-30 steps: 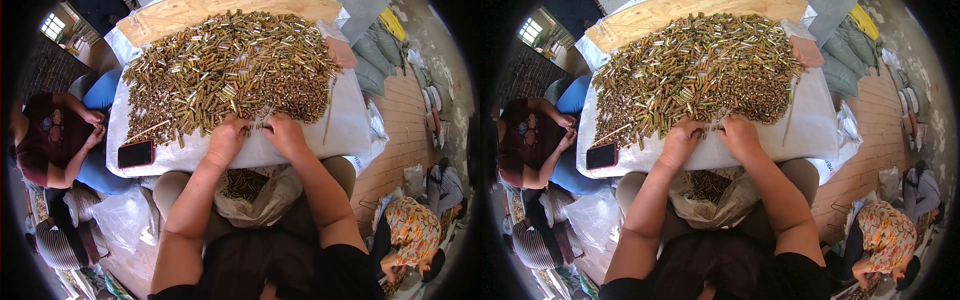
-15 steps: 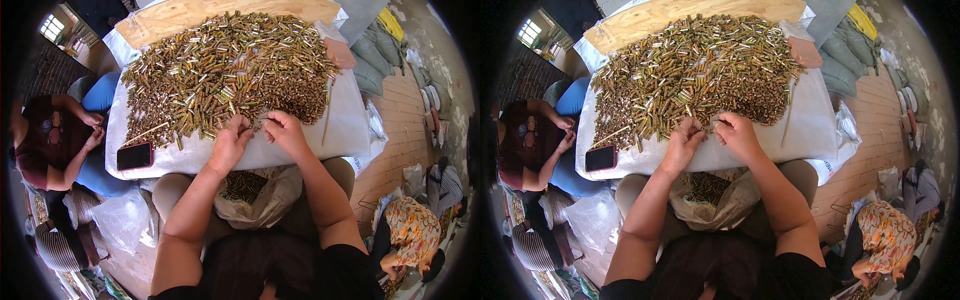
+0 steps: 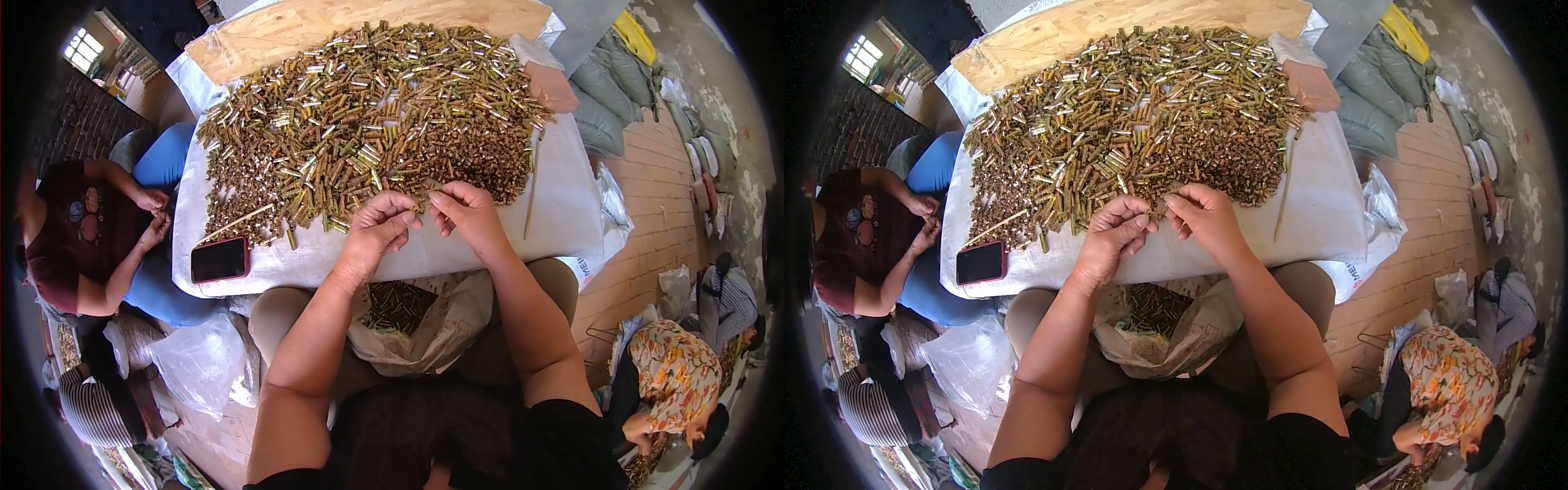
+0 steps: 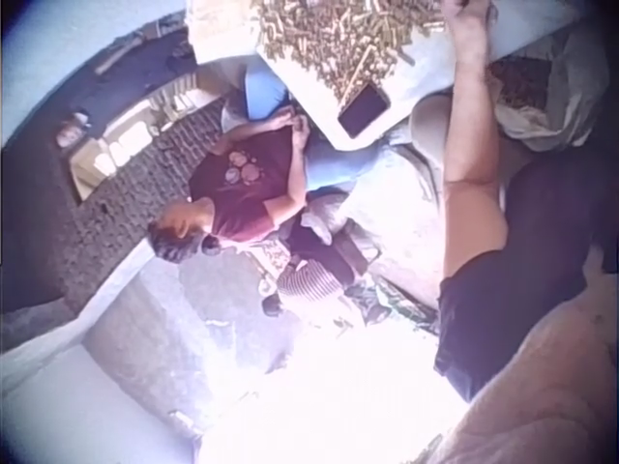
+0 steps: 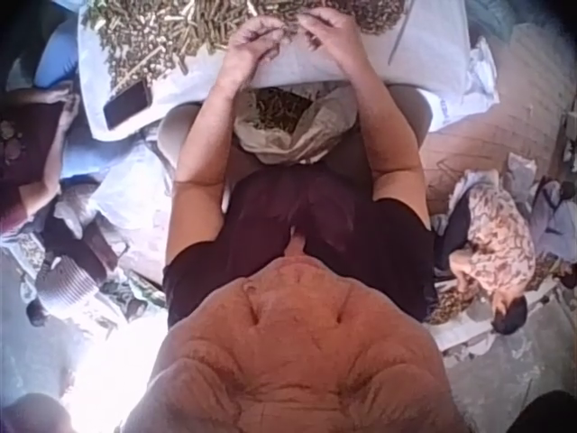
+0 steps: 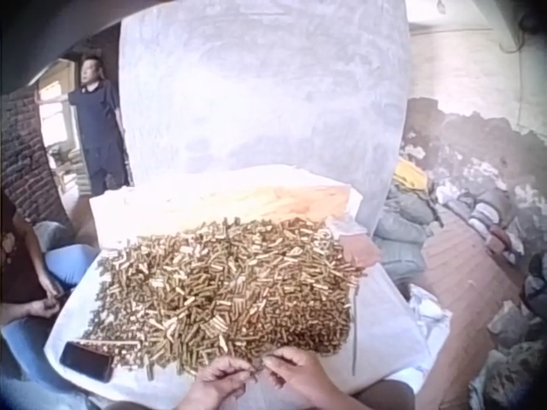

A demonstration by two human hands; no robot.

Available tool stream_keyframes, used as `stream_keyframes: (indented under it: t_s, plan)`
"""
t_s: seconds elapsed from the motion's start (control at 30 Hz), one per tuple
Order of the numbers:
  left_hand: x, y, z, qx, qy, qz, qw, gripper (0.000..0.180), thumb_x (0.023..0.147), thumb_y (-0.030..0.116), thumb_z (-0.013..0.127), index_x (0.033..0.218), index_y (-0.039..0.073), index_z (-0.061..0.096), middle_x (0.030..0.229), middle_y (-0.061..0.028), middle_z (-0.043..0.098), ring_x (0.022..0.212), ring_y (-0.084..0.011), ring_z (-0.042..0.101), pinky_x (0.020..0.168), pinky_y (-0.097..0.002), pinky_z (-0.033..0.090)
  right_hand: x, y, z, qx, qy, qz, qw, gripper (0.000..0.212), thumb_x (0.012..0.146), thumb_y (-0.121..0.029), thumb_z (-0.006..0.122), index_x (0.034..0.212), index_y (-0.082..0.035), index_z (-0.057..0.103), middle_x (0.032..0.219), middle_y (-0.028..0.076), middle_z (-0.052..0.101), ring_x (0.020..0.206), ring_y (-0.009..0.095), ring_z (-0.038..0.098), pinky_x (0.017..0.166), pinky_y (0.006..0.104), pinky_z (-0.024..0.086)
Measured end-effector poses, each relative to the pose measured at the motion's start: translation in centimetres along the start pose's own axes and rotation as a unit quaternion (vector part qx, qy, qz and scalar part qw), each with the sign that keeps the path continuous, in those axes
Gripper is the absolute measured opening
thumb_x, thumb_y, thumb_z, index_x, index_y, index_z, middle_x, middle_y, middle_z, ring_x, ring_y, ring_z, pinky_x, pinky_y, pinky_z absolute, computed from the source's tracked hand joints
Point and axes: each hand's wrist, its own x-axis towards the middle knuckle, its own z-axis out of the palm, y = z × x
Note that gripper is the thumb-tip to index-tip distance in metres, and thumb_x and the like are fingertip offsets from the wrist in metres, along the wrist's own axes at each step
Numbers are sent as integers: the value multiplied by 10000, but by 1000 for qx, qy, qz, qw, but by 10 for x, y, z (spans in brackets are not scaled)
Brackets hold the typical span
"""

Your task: The person connects small cylindrical components by hand and slides a component onto a wooden stick.

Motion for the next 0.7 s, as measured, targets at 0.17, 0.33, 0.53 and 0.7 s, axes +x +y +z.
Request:
stream_keyframes:
  t_s: [0.17,0.33,0.53,0.7]
  plan:
    - [-3,5,1,-94,-44,-20,994,112,876,51,536,983,68,566,822,-71,612,509,-56,370,433,-177,285,3,11,1,-50,2,-26,998,159,853,-163,605,859,-4,608,673,22,594,571,70,550,480,223,463]
    - [-3,4,1,-103,-63,-14,993,113,878,55,533,986,66,565,828,-86,615,501,-64,368,429,-176,279,6,19,1,-237,59,-85,966,165,812,-145,615,887,1,606,726,120,631,611,196,605,567,328,488]
    - [-3,6,1,-116,-45,-26,992,107,896,89,523,997,75,554,790,-96,611,487,-67,366,418,-181,260,9,13,-19,-459,131,-145,867,208,826,-232,567,883,-37,612,817,167,629,777,358,598,699,422,474]
    - [-4,9,1,-108,-12,-46,993,84,905,118,527,974,78,554,729,-95,607,463,-58,372,408,-175,259,1,-32,-78,-535,309,-12,786,247,819,-280,591,908,-50,597,878,148,640,809,324,616,711,423,479]
